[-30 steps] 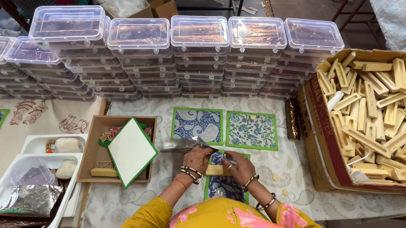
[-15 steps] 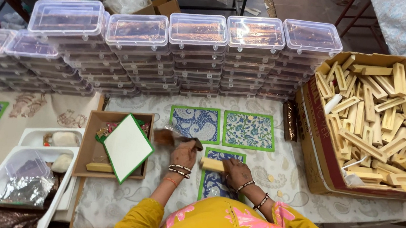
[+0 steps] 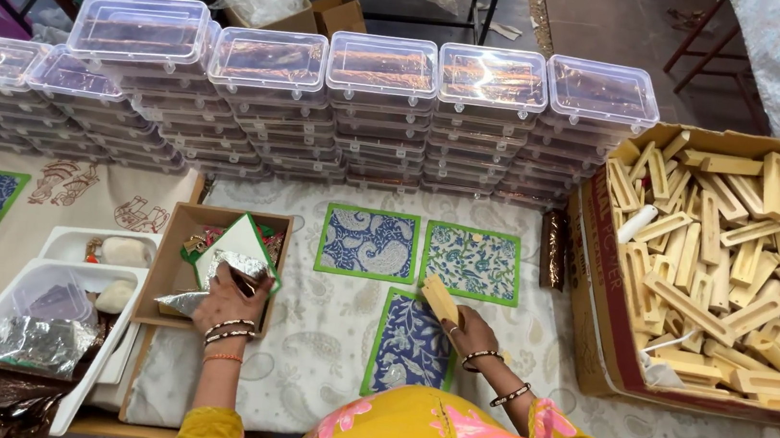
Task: Wrapping wooden sticks in foil and organizing them into plastic boxes.
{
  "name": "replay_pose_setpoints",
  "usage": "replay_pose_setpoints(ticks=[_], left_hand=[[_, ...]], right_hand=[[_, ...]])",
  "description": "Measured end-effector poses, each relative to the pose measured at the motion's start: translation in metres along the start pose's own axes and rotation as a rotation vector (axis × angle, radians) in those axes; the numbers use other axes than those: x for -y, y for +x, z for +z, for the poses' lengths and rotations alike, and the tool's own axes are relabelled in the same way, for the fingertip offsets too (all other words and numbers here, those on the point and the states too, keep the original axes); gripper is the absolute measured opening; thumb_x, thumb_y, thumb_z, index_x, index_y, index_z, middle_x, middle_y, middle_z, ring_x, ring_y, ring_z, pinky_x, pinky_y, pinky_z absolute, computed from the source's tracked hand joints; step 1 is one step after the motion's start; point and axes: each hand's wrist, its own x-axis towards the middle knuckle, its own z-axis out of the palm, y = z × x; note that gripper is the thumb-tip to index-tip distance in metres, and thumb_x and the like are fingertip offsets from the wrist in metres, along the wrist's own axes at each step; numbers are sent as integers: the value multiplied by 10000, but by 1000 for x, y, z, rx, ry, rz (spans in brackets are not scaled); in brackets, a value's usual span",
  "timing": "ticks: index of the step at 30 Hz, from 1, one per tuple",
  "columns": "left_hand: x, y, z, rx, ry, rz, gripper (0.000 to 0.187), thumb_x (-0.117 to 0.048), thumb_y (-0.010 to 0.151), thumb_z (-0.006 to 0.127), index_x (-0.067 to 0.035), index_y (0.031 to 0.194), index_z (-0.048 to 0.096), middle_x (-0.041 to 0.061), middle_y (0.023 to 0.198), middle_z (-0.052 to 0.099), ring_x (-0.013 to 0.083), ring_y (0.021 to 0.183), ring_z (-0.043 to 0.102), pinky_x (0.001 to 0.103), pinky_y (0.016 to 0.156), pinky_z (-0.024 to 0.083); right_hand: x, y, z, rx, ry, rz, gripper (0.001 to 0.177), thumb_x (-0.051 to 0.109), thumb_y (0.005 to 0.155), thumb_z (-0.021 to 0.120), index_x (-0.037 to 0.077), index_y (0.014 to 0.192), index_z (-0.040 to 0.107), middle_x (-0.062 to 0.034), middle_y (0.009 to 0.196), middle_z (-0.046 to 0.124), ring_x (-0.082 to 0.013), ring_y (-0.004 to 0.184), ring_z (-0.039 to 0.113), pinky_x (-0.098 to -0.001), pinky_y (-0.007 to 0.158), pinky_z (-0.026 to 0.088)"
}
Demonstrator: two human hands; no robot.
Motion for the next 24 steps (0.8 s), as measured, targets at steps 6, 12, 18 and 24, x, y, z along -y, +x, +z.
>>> replay_pose_setpoints(ticks=[6,12,18,24], left_hand=[[7,-9,41,175,137,8,733,-609,748,751,-196,1317,547,119,1253,647,352,1013,715,519,758,575],[-23,-56,86,80,-147,215,478,-436,877,693,-209,1279,569,146,1033,743,383,914,718,539,743,575],[-60,-136,166,643,-30,294,401,-464,877,688,-264,1215,608,97,1082,756,342,1026,724,493,909,554],[-92,-158,172,658,-93,165,454,-480,878,702,-186,1208,596,120,1128,739,353,1063,708,490,905,573]], right_hand=[[-43,10,4,-56,-225,-2,505,440,882,707,104,1252,634,-153,1230,621,-365,1119,615,-452,937,502],[-56,-4,0,-39,-115,211,511,469,900,693,85,1235,665,-170,1229,628,-359,1078,644,-436,939,514],[-95,-10,35,5,427,304,475,361,891,735,16,1211,673,-126,1024,746,-244,877,687,-381,809,540],[-103,-10,48,95,849,377,394,251,911,731,-3,1205,668,-72,996,727,-168,829,658,-349,739,536]])
